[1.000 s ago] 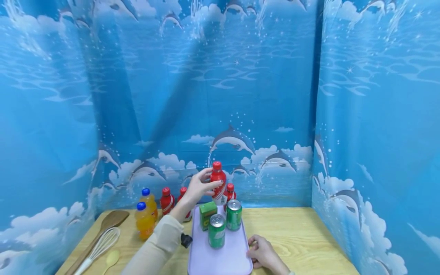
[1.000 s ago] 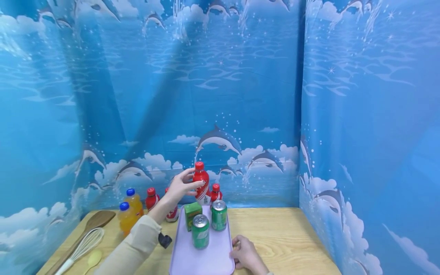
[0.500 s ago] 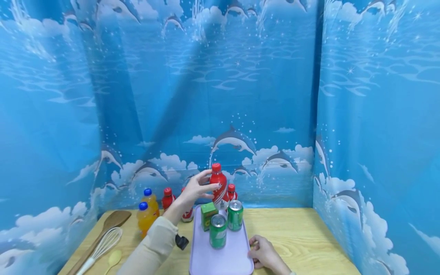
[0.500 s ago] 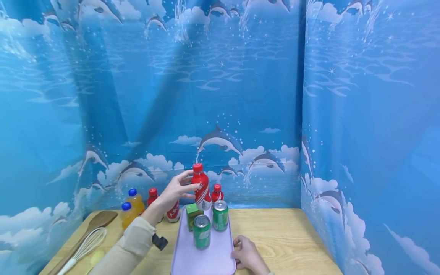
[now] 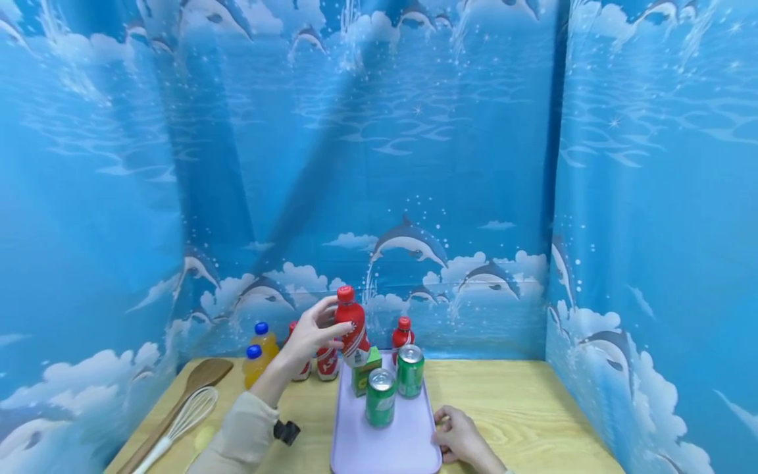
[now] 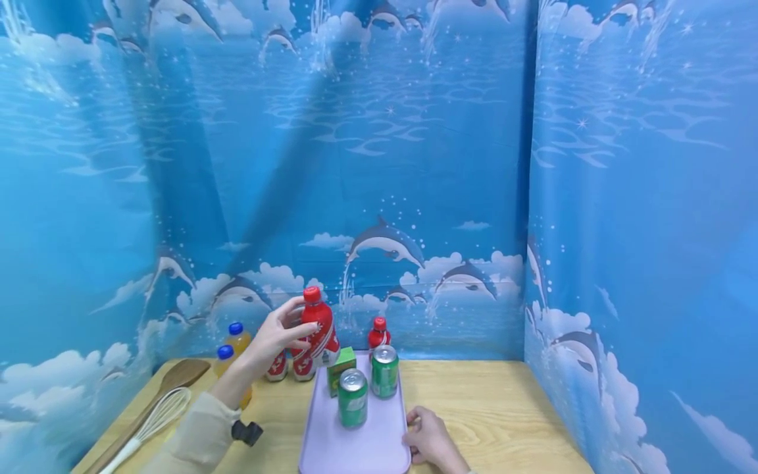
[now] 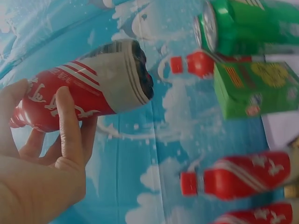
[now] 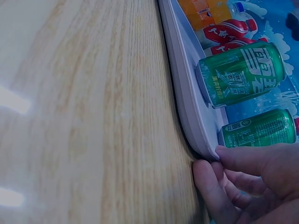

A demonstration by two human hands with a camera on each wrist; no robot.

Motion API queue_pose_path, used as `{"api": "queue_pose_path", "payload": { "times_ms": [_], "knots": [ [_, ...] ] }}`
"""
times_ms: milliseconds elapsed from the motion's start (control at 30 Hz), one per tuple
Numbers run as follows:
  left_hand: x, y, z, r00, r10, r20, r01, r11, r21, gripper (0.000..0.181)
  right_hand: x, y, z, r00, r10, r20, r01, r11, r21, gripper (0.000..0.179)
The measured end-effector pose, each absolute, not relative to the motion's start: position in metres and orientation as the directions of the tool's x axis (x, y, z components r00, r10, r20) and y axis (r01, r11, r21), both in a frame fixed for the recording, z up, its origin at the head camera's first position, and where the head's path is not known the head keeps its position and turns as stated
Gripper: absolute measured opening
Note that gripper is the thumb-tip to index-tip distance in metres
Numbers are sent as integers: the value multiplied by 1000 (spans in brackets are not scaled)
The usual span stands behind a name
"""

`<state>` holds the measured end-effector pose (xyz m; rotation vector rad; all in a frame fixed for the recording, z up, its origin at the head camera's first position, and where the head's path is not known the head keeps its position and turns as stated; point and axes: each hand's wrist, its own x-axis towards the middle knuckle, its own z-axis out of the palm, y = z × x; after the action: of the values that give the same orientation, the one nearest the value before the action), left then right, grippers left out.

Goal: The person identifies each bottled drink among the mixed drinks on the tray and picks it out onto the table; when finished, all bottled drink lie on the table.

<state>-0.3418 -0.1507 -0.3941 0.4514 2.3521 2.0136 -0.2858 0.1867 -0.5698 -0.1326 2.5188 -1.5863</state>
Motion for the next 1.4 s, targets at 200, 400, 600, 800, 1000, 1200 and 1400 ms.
{"api": "queue_pose_path", "payload": {
  "times_ms": [200,400,600,800,1000,1200,1400],
  "knots": [
    [-333,-178,-404,-976,129,176,199,192,961,66,-286,188,-571,-984,-157,-86,8,440,-898,30],
    [-326,-201,-420,-983,20,182,180,260,949,62,-286,188,-571,-983,-158,-93,15,437,-899,29],
    [-326,-213,-440,-973,-40,229,203,342,918,63,-285,188,-571,-983,-151,-99,24,436,-900,30],
    [-328,-220,-458,-954,-66,291,233,441,867,63,-286,187,-569,-984,-146,-98,23,444,-896,30],
    [-329,-224,-478,-948,-91,305,227,481,847,60,-287,187,-570,-984,-140,-111,35,455,-890,28],
    [-332,-227,-495,-937,-105,333,235,515,824,58,-287,187,-569,-984,-134,-122,47,459,-887,27],
    [-334,-228,-506,-932,-117,343,225,554,802,57,-287,187,-568,-983,-134,-122,47,462,-886,28]
  ]
}}
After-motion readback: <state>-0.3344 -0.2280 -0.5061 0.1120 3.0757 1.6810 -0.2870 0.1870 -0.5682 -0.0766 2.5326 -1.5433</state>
